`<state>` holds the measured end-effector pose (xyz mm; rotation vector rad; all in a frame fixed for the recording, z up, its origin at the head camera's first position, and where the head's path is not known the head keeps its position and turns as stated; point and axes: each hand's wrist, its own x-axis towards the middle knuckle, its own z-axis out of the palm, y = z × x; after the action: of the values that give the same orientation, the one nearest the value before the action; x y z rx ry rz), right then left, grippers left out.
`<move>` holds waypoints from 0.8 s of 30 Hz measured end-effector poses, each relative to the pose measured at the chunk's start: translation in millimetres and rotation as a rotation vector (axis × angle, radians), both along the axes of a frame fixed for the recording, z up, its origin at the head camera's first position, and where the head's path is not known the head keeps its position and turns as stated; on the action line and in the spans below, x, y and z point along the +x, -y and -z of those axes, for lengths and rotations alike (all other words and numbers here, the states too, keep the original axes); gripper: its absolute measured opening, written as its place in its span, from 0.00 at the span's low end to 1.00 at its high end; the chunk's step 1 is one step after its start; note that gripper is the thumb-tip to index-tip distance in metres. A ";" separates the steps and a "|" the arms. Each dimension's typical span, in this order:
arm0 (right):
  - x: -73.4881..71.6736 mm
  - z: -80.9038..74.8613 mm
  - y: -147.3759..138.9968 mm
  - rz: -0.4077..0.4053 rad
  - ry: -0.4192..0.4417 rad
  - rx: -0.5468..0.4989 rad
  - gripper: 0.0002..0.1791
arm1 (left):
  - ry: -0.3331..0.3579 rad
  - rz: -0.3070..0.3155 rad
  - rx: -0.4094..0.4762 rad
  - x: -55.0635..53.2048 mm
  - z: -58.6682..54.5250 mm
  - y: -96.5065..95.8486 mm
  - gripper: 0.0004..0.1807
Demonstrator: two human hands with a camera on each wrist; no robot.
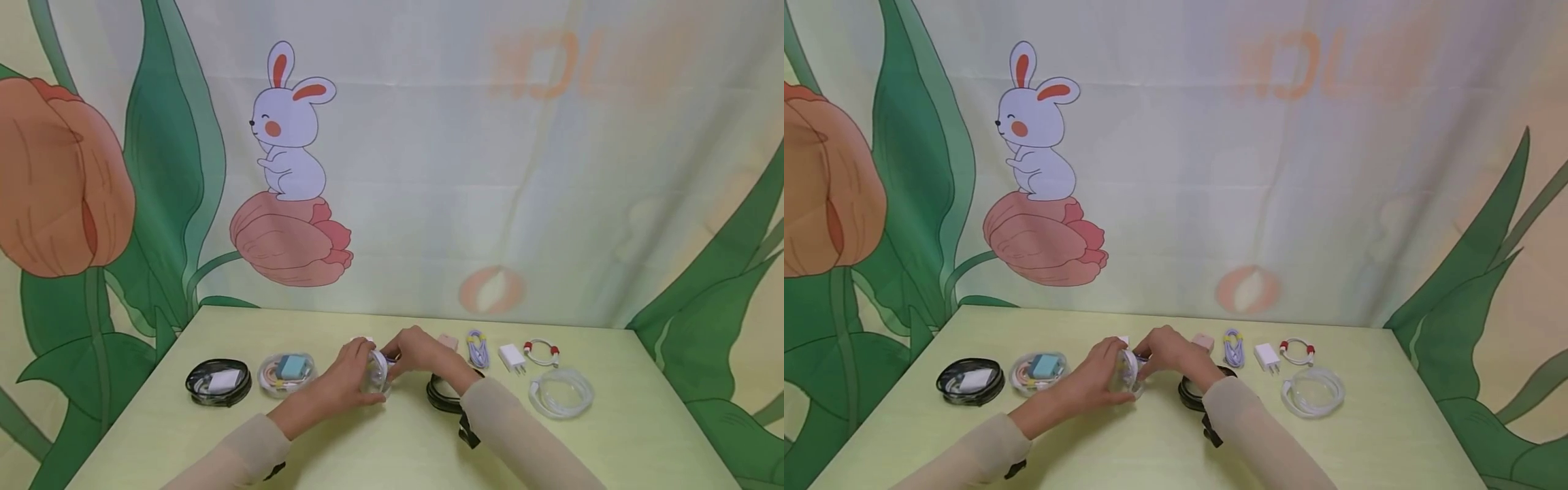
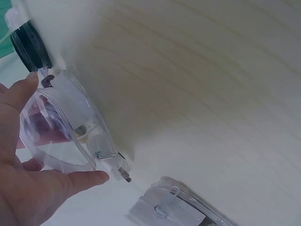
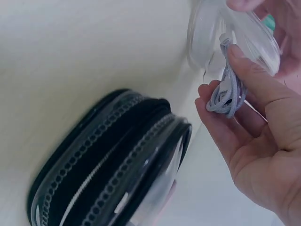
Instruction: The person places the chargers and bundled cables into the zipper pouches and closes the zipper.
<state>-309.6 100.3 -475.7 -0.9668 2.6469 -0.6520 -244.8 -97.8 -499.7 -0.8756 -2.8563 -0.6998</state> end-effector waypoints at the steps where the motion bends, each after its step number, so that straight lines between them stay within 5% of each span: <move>1: 1.5 0.6 2.3 -0.008 -0.009 0.027 0.15 | -0.010 0.004 0.003 0.4 0.5 0.8 0.49; 11: 13.9 -3.8 19.3 0.047 -0.099 0.286 0.20 | -0.018 -0.020 0.050 9.9 2.6 13.4 0.53; 24: 17.7 -7.1 45.8 0.241 -0.065 0.218 0.05 | 0.006 0.033 0.167 13.6 5.2 17.2 0.51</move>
<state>-291.9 54.5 -468.6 -0.6250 2.8448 -0.3723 -231.2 -115.0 -504.9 -0.8988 -2.7449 -0.9303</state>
